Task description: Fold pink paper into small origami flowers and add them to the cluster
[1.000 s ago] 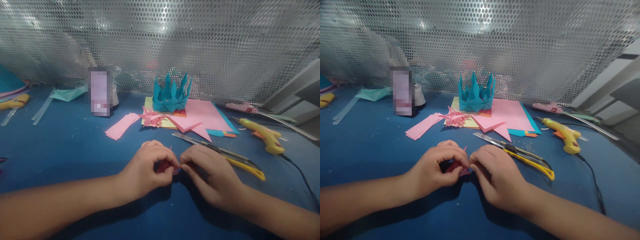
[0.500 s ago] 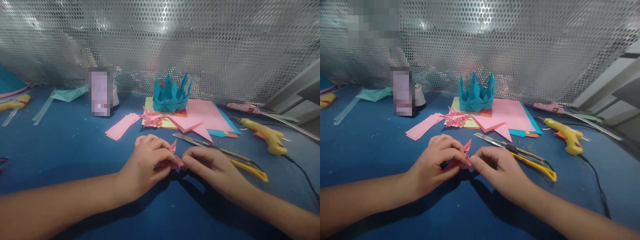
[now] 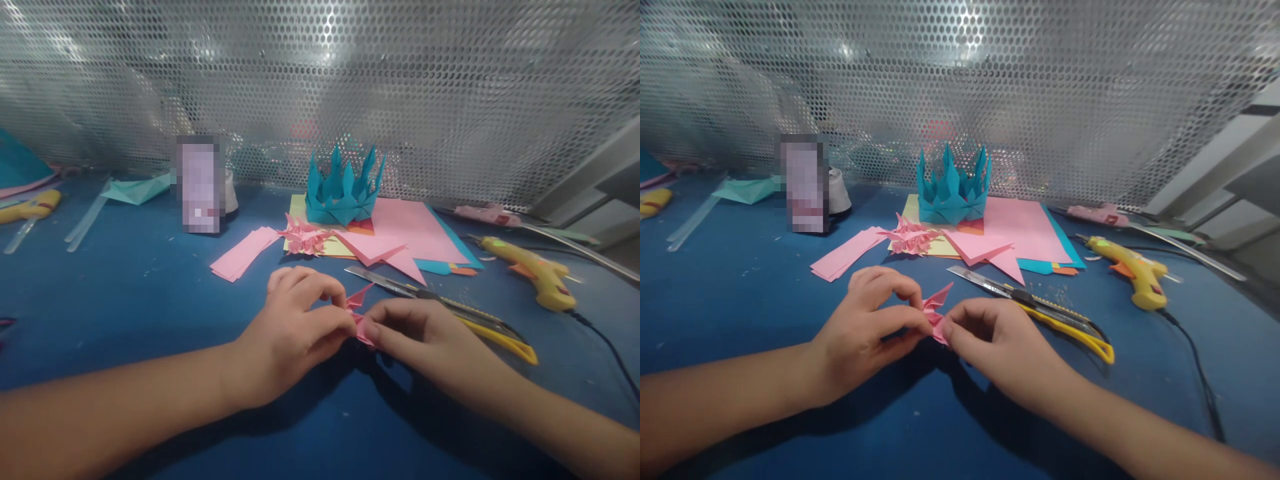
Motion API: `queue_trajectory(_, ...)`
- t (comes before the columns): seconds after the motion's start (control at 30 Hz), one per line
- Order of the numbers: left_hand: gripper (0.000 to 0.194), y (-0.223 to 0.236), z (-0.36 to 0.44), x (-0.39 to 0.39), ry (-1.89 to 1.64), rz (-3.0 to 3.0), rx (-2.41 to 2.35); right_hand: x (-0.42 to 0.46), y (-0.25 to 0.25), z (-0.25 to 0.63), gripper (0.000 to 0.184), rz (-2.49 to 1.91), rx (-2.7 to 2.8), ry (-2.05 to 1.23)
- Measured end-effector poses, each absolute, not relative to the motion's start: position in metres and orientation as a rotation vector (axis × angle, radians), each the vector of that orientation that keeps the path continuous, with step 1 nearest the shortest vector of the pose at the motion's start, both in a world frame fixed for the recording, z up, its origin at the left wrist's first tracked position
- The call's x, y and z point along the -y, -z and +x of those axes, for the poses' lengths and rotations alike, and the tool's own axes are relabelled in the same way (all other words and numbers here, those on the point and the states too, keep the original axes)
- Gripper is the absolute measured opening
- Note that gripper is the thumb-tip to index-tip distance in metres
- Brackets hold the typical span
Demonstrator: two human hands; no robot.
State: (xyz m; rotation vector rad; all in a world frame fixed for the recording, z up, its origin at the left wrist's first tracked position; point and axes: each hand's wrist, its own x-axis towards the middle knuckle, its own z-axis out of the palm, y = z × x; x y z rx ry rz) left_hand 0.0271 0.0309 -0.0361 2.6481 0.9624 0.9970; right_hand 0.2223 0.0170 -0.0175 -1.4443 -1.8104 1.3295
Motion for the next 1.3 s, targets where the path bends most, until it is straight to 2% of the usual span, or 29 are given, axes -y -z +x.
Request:
queue_trajectory(0.13,0.012,0.0363,0.0260,-0.0315,-1.005,2.666,-0.965,-0.0162,0.0169,0.2218,0.020,-1.434,1.726,-1.406)
queue_trajectory(0.3,0.009,0.0403,0.0255,-0.0326,-1.146,2.757,-0.895,-0.0171,0.0186,0.2220,0.030,-1.439,1.526,-1.648)
queue_trajectory(0.47,0.008,0.0404,0.0278,-0.0325,-1.282,2.840,-0.780,-0.0173,0.0182,0.2232,0.035,-1.366,1.464,-1.751)
queue_trajectory(1.0,0.007,0.0395,0.0287,-0.0328,-1.303,2.798,-0.876,-0.0171,0.0146,0.2211,0.037,-1.364,1.511,-1.676)
queue_trajectory(1.3,0.006,0.0371,0.0282,-0.0363,-1.115,2.822,-0.688,-0.0174,0.0172,0.2208,0.036,-1.373,1.415,-1.701)
